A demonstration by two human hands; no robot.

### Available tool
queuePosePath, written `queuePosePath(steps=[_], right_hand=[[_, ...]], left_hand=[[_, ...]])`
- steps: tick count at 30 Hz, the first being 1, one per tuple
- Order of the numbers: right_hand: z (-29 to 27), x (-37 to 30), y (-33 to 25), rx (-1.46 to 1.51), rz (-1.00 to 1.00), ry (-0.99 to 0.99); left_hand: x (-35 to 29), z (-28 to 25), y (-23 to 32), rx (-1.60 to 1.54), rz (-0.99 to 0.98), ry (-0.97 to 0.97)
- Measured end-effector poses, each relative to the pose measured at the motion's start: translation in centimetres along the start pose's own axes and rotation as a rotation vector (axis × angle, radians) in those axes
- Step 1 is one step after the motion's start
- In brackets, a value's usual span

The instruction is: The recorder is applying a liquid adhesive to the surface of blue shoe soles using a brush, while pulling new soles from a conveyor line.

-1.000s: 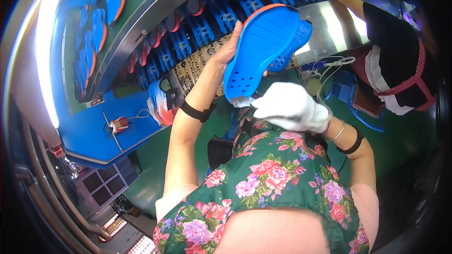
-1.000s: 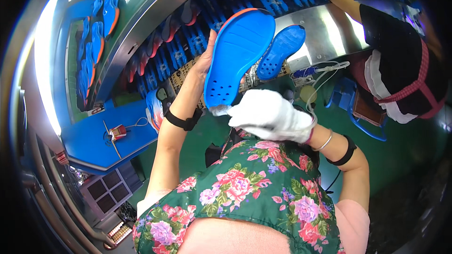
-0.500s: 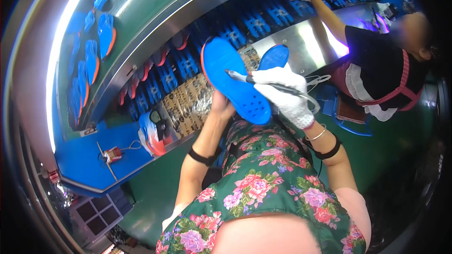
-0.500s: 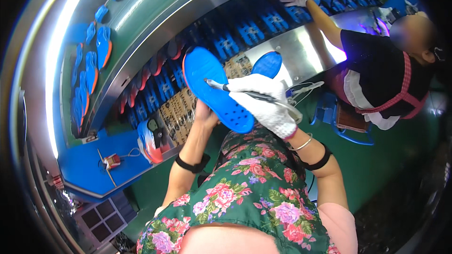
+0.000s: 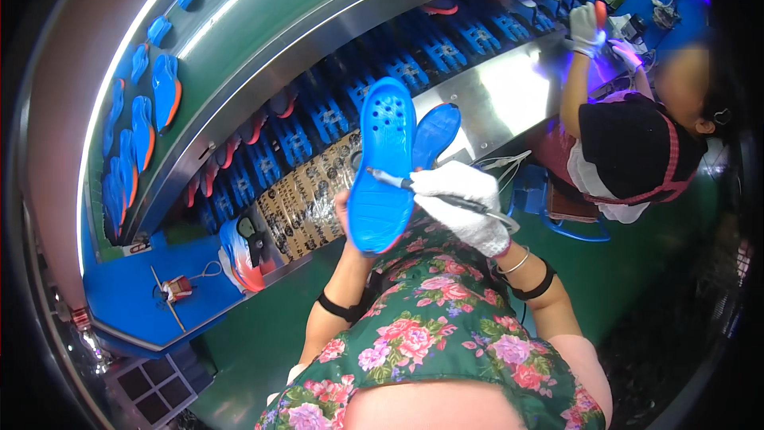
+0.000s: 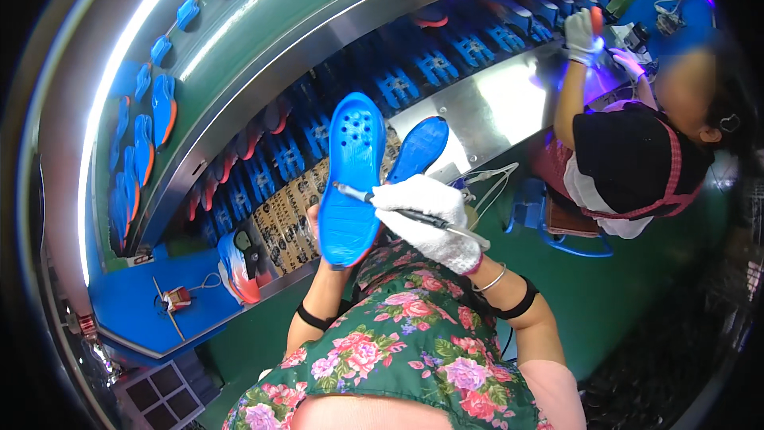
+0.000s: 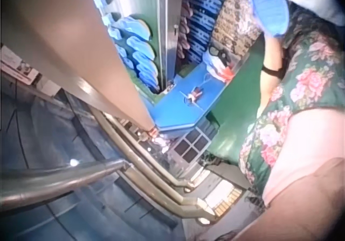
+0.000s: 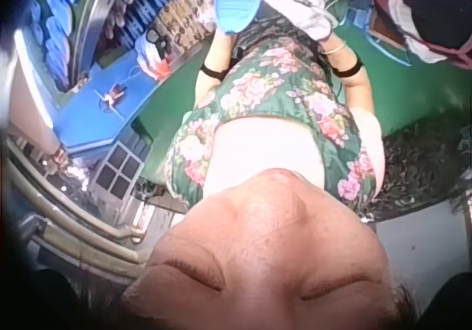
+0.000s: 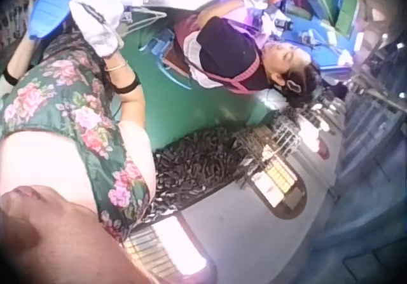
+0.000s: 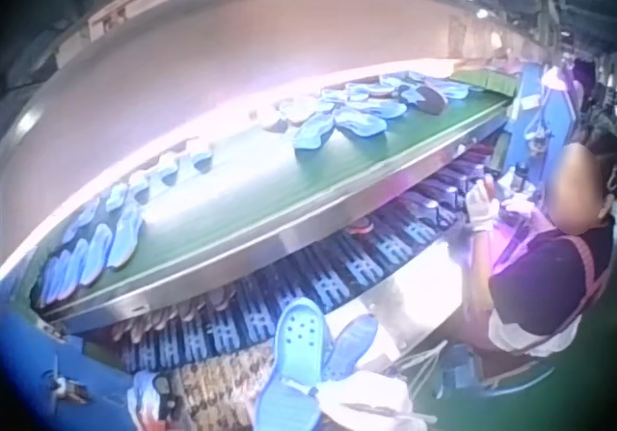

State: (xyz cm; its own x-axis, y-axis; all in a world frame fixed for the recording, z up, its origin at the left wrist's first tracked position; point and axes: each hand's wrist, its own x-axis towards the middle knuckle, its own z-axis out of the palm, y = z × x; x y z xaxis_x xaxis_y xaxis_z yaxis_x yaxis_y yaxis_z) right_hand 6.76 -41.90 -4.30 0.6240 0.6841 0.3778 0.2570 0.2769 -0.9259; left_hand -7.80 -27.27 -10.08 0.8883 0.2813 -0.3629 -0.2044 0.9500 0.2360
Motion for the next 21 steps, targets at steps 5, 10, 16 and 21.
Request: queuePosePath(steps=[5, 10, 16, 21], right_hand=[[-0.9, 1.5, -1.8, -0.185, -0.063, -0.007], [-1.2, 3.9, -2.5, -0.309, -0.296, -0.020], [-1.1, 4.7, -2.9, -0.514, -0.444, -0.130], [0.6, 3.1, -4.0, -0.408, -0.405, -0.162]], left_hand=[[1.3, 0.7, -1.6, -0.021, 0.061, -0.087], [0.4, -0.5, -2.6, -0.156, -0.030, -0.044], [-0.4, -0.5, -2.7, 0.175, -0.073, -0.140], [-0.4, -2.2, -2.3, 0.065, -0.078, -0.168]])
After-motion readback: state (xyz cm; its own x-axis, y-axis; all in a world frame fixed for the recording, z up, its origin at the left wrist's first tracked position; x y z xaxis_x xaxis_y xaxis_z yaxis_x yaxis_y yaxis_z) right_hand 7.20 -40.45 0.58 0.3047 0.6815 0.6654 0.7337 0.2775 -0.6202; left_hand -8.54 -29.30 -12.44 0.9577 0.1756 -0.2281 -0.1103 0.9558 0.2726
